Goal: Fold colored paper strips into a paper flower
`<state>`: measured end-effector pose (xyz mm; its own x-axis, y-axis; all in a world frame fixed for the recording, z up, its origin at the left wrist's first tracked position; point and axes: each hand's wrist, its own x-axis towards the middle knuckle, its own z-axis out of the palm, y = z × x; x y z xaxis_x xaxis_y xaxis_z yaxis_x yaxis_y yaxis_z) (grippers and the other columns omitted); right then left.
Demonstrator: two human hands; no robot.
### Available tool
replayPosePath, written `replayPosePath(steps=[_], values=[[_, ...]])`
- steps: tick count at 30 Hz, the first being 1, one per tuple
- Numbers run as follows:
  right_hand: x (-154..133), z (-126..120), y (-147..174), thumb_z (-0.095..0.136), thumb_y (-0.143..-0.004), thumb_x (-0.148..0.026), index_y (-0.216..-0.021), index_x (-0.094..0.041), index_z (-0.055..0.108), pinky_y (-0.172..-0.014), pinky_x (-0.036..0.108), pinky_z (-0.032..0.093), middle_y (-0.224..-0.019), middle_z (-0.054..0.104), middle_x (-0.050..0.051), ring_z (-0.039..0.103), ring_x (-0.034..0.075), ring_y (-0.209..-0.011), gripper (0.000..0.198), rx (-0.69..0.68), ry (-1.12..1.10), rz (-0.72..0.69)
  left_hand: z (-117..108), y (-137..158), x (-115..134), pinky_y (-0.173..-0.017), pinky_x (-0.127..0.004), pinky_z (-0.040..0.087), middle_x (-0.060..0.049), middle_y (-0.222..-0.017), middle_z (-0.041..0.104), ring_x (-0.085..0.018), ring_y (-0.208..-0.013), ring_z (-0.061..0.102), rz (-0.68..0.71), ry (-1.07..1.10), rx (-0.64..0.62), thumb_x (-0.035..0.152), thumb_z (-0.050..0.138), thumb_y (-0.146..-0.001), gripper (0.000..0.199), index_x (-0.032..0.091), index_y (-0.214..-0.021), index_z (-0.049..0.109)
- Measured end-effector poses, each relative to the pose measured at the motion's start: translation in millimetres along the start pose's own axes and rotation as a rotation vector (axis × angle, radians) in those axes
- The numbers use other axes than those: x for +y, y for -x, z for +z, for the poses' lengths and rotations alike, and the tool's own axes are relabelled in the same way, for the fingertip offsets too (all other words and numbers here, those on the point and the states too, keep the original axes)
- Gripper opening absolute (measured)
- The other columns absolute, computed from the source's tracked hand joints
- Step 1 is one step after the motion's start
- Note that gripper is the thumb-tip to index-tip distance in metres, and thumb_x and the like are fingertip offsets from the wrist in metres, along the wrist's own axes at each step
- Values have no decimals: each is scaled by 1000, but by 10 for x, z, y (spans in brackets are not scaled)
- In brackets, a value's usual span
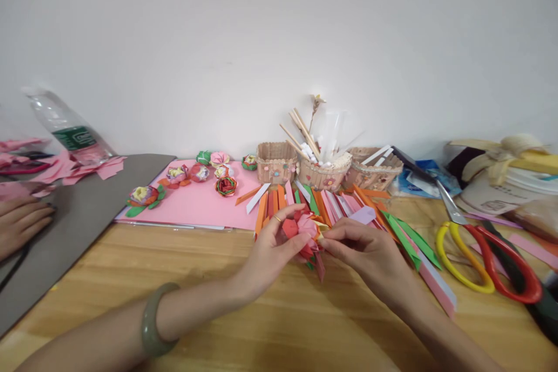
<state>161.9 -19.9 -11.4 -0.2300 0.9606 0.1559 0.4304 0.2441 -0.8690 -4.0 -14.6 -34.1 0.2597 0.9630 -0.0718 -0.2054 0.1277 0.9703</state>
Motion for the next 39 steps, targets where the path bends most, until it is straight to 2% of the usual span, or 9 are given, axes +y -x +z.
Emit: replayPosePath(steps=[7, 13, 19, 22, 24, 26, 33, 39], values=[[-58, -33, -13, 59, -75, -34, -63, -19, 66, -58, 25, 43, -65, 60, 1, 55, 15, -63, 21, -14, -42, 12, 11, 5, 28, -57, -20, 49, -6, -111, 52, -13, -78, 55, -6, 8, 5, 32, 63, -71, 45, 24, -114, 50], [-60, -66, -27, 54, -78, -32, -73, -20, 69, -62, 26, 45, -76, 66, 4, 60, 17, -70, 20, -60, -28, 4, 16, -19, 32, -54, -21, 49, -5, -104, 54, -10, -69, 54, -46, 56, 44, 35, 66, -68, 49, 23, -112, 50], [20, 58, 1, 53, -78, -23, -73, -19, 68, -49, 25, 42, -64, 61, 3, 54, 14, -55, 16, 155, 246, -146, 29, -10, 6, -57, -22, 49, -4, -100, 55, -11, -71, 56, -49, 81, 36, 34, 67, -67, 47, 23, -108, 47], [37, 133, 50, 52, -78, -20, -77, -18, 67, -50, 25, 42, -67, 61, 4, 53, 13, -54, 15, 280, 353, -244, 41, -4, -10, -60, -23, 50, -2, -100, 54, -13, -78, 57, -4, 81, 48, 31, 67, -67, 45, 23, -105, 45], [33, 160, 72, 52, -79, -19, -80, -17, 67, -51, 25, 43, -68, 60, 4, 54, 13, -56, 16, 292, 345, -276, 48, -1, -6, -62, -23, 51, -2, -99, 53, -14, -81, 57, 24, 73, 63, 30, 66, -68, 42, 23, -104, 45], [20, 161, 72, 52, -79, -21, -81, -17, 68, -51, 25, 43, -68, 60, 4, 55, 14, -58, 17, 255, 262, -237, 53, 2, 8, -62, -24, 51, -1, -98, 53, -14, -80, 57, 19, 67, 79, 31, 65, -68, 41, 23, -103, 45], [-6, 64, -9, 56, -78, -33, -72, -19, 69, -60, 25, 41, -68, 63, 1, 55, 15, -65, 20, 24, -169, 118, 47, -3, 7, -58, -23, 51, -2, -99, 51, -13, -77, 55, 1, 70, 79, 31, 65, -69, 41, 24, -104, 44], [-6, 19, -27, 58, -78, -34, -59, -17, 65, -54, 22, 34, -53, 52, -5, 43, 9, -54, 26, -97, -375, 191, 17, -7, -13, -55, -19, 48, -1, -102, 50, -11, -74, 54, 62, 34, 61, 30, 64, -70, 37, 23, -102, 47]])
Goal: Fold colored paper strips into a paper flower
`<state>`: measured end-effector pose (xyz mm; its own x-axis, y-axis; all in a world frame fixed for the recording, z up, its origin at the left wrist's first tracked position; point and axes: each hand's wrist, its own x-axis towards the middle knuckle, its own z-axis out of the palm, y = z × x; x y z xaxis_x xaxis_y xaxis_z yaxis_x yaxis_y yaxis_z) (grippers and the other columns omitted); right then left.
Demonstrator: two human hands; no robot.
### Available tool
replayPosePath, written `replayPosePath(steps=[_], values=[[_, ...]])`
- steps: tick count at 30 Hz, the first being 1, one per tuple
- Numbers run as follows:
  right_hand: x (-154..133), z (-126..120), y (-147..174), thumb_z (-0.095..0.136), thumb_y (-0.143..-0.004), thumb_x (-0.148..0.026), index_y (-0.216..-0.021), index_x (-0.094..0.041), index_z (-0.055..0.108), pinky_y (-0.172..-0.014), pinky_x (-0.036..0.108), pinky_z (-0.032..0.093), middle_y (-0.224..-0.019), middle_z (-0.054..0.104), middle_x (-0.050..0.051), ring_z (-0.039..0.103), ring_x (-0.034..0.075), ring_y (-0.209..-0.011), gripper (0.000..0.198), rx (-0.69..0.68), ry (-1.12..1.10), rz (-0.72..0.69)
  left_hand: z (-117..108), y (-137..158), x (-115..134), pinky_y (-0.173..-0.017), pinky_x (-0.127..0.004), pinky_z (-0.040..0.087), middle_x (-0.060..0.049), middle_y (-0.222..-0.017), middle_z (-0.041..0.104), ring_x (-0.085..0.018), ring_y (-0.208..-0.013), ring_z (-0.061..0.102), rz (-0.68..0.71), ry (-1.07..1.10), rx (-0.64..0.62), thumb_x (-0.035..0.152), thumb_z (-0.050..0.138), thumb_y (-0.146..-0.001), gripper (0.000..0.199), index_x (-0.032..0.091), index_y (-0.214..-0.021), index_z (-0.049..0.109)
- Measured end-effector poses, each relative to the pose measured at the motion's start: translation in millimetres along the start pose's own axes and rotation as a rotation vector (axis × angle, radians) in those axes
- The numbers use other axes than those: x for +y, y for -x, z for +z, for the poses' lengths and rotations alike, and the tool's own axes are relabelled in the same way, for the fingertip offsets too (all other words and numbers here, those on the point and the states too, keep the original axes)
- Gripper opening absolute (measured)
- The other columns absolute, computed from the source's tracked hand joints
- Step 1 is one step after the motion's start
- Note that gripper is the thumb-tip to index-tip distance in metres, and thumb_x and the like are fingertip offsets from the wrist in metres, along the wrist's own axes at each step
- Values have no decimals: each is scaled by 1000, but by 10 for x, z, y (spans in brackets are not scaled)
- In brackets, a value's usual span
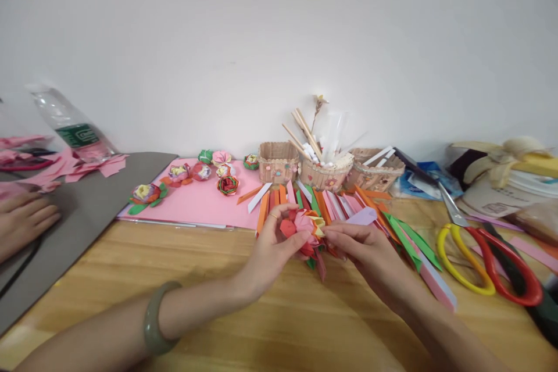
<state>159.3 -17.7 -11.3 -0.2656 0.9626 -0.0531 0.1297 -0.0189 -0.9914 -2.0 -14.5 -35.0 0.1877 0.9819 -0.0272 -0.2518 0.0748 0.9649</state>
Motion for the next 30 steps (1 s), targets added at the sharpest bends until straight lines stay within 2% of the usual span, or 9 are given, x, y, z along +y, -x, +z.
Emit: replayPosePath(steps=[2, 5, 11, 14, 18, 25, 30], values=[[0, 5, -6, 59, -77, -34, -59, -17, 65, -56, 23, 35, -56, 54, -4, 45, 10, -56, 25, -4, 9, -11, -4, -3, 0, -54, -18, 48, -1, -99, 51, -11, -74, 54, -14, -4, -4, 31, 64, -70, 38, 23, -103, 46], [24, 27, -7, 61, -75, -34, -66, -18, 67, -60, 24, 38, -65, 60, -1, 52, 13, -63, 19, 65, 93, -63, -6, -7, -6, -53, -19, 48, -1, -99, 51, -10, -69, 54, -31, -1, -18, 32, 63, -71, 39, 23, -105, 45], [92, 64, 21, 55, -80, -30, -72, -18, 66, -59, 27, 40, -69, 60, 3, 54, 16, -64, 18, 195, 427, -291, -5, -2, -21, -56, -22, 50, -3, -105, 50, -10, -71, 56, -23, -2, -27, 32, 63, -70, 40, 23, -105, 46], [91, 54, 24, 51, -84, -26, -73, -19, 63, -58, 26, 40, -70, 57, 3, 54, 15, -64, 18, 180, 540, -379, -2, -1, -22, -56, -21, 50, -3, -105, 50, -10, -72, 56, -29, 4, -29, 32, 64, -69, 42, 22, -105, 45], [85, 33, 10, 43, -88, -20, -79, -19, 59, -61, 25, 42, -74, 55, 3, 54, 14, -68, 19, 111, 578, -454, 3, -5, -21, -55, -21, 50, -3, -103, 50, -9, -70, 55, -45, 9, -33, 31, 65, -68, 43, 22, -105, 45], [72, 35, 0, 44, -86, -17, -76, -19, 58, -59, 25, 42, -72, 55, 3, 53, 14, -65, 18, 127, 642, -440, 11, 3, -1, -54, -20, 50, -2, -102, 49, -8, -68, 53, -32, -19, -34, 29, 63, -70, 38, 21, -103, 45], [24, 21, 16, 50, -83, -20, -71, -19, 60, -57, 25, 42, -70, 57, 3, 54, 14, -64, 16, 100, 601, -395, 7, 8, 8, -56, -21, 50, -2, -102, 49, -10, -71, 52, -27, -31, -38, 29, 62, -70, 38, 22, -103, 45]])
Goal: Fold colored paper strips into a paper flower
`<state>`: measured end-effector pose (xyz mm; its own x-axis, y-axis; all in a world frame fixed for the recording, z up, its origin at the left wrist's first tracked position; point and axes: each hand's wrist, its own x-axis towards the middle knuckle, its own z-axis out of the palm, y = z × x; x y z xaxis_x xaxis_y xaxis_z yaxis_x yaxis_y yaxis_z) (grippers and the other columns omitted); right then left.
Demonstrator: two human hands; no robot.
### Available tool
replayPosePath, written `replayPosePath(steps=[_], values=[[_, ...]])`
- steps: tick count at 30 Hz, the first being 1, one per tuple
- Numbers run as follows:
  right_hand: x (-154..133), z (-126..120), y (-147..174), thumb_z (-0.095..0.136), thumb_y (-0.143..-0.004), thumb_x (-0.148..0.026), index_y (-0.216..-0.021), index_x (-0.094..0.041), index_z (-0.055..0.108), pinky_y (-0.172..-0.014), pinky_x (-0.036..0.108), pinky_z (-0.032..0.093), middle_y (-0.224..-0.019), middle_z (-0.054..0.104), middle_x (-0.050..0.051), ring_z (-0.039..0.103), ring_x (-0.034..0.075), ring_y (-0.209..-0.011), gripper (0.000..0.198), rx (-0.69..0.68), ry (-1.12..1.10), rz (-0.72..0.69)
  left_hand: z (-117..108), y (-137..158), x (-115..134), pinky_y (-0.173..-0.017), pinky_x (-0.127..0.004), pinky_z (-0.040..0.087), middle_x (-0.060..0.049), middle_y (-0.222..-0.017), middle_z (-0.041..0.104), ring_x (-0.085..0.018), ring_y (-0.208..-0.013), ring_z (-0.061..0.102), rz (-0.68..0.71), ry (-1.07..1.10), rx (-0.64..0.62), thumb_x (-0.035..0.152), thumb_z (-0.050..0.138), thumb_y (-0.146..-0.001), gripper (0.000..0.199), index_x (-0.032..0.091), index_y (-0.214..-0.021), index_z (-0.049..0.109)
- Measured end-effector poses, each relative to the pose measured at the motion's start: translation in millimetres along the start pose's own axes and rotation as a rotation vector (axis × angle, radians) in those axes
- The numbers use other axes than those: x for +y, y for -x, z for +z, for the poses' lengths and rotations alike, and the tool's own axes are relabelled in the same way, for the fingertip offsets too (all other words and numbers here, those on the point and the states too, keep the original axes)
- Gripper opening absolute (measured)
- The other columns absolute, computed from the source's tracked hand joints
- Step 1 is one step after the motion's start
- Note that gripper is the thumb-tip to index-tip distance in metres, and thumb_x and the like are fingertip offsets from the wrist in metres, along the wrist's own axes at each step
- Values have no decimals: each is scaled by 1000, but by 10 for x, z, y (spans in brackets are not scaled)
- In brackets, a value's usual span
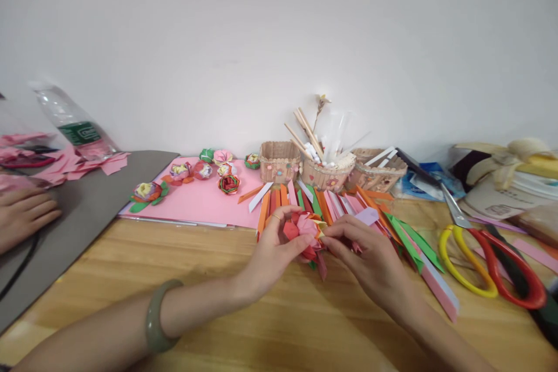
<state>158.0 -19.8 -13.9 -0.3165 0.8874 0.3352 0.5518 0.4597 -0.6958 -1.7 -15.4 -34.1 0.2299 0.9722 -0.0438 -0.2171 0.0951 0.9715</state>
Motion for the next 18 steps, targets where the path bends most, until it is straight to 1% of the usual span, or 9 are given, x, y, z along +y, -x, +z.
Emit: replayPosePath(steps=[5, 9, 12, 15, 18], values=[[10, -34, 8, 54, -79, -19, -66, -18, 60, -53, 23, 39, -66, 57, 1, 53, 13, -60, 14, -7, -21, 23, -6, 5, -22, -59, -23, 49, -3, -105, 48, -12, -76, 52, 31, -40, -22, 29, 62, -70, 37, 23, -103, 47], [35, -52, 5, 56, -78, -18, -62, -18, 59, -54, 23, 39, -65, 57, 0, 52, 13, -60, 16, -19, -23, 20, -15, 12, -28, -69, -24, 47, -2, -101, 51, -14, -84, 51, 74, -94, -23, 27, 63, -70, 37, 21, -103, 49], [32, -52, -2, 52, -81, -20, -67, -18, 62, -58, 24, 42, -69, 58, 2, 55, 14, -64, 17, -34, -43, 12, -18, -3, -27, -72, -25, 46, -3, -102, 51, -15, -89, 50, 95, -99, 8, 27, 63, -69, 36, 20, -101, 50], [20, -44, -7, 49, -83, -22, -73, -19, 64, -59, 26, 44, -72, 59, 3, 56, 15, -66, 19, -39, -49, 3, -12, -20, -23, -72, -25, 46, -3, -101, 53, -16, -88, 51, 89, -83, 27, 27, 64, -68, 37, 20, -101, 49], [12, -42, -8, 49, -83, -22, -73, -19, 64, -58, 26, 44, -71, 59, 4, 56, 15, -66, 19, -36, -34, 9, -5, -24, -17, -73, -26, 45, -3, -100, 54, -16, -88, 53, 90, -86, 35, 26, 64, -68, 37, 20, -101, 49]])
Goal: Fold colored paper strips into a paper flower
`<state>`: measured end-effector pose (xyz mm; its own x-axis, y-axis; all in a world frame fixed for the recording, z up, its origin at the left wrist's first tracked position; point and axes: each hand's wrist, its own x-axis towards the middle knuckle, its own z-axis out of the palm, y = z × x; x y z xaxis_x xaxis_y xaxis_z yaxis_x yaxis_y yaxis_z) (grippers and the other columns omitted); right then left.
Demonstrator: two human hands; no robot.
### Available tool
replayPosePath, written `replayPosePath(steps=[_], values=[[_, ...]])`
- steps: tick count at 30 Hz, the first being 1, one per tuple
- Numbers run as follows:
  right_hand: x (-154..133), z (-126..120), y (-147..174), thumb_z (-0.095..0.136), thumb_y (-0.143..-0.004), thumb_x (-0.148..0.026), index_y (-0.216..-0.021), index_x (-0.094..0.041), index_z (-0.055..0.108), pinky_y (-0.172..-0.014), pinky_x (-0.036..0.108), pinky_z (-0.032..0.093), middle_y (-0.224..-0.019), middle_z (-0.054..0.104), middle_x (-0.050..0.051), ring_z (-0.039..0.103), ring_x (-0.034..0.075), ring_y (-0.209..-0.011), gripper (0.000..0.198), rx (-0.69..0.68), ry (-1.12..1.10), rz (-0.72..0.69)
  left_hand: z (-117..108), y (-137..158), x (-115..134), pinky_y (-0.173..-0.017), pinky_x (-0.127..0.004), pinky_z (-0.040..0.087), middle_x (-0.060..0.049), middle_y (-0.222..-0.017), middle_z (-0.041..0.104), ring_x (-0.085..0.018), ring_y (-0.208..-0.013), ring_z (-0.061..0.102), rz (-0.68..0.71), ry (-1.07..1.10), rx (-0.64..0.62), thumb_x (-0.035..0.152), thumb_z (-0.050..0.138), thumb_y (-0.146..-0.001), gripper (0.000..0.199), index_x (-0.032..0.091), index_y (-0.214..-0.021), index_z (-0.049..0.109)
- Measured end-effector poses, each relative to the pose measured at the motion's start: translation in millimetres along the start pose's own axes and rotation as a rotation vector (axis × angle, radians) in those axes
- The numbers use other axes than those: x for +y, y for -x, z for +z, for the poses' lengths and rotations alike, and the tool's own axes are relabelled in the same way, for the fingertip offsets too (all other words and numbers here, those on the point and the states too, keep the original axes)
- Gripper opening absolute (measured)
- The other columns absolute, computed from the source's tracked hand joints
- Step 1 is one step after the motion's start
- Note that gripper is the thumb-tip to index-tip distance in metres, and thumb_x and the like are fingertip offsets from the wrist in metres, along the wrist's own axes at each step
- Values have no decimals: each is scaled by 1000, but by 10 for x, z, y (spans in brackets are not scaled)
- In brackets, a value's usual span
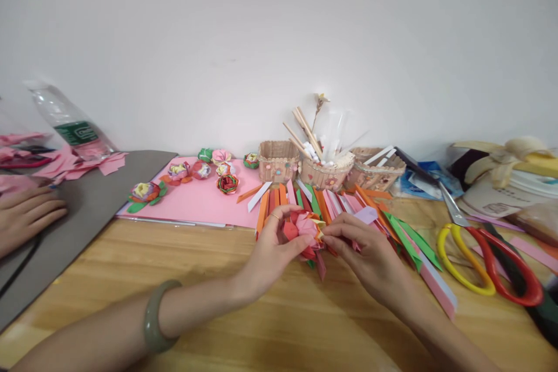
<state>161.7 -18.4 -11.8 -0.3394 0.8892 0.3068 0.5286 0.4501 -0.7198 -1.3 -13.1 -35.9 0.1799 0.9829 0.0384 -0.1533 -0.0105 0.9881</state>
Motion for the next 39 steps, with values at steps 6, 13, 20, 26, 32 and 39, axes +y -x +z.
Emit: replayPosePath(steps=[6, 13, 20, 26, 32, 39], values=[[6, -17, -5, 56, -79, -20, -69, -19, 66, -57, 25, 43, -68, 61, 2, 56, 14, -62, 15, 12, -13, 25, 1, 4, -23, -79, -27, 44, -3, -101, 55, -16, -90, 54, 27, -14, -11, 25, 63, -69, 36, 21, -102, 49], [10, -48, -11, 58, -77, -20, -63, -19, 65, -58, 24, 42, -65, 60, 0, 55, 13, -61, 16, -24, -59, 71, -19, 26, -9, -83, -28, 42, -3, -106, 54, -17, -97, 52, 43, -58, -42, 24, 64, -70, 35, 21, -102, 51], [40, -41, -7, 61, -74, -19, -58, -18, 60, -55, 24, 40, -61, 56, -1, 52, 12, -58, 16, -8, -65, 84, 1, 44, 27, -77, -29, 44, -1, -96, 59, -17, -90, 55, 24, -36, -62, 26, 65, -69, 33, 21, -99, 52], [17, -61, -7, 53, -83, -29, -71, -19, 67, -62, 26, 44, -75, 60, 3, 56, 15, -70, 21, -80, -185, 59, -3, 27, 23, -70, -26, 47, -1, -95, 57, -14, -81, 55, 3, -6, -33, 26, 65, -69, 34, 22, -100, 51], [19, -89, -7, 52, -83, -29, -74, -20, 68, -64, 26, 44, -75, 61, 2, 57, 14, -70, 20, -110, -171, 76, -5, 18, 11, -68, -25, 47, -1, -94, 58, -15, -81, 55, -7, -3, -33, 27, 66, -68, 37, 22, -101, 51], [-1, -79, -23, 57, -78, -28, -66, -19, 69, -60, 26, 44, -67, 61, 2, 57, 14, -63, 19, -76, -133, 128, 1, 25, 17, -77, -28, 46, -3, -102, 56, -16, -91, 54, 13, -16, -42, 24, 65, -68, 36, 21, -100, 51]])
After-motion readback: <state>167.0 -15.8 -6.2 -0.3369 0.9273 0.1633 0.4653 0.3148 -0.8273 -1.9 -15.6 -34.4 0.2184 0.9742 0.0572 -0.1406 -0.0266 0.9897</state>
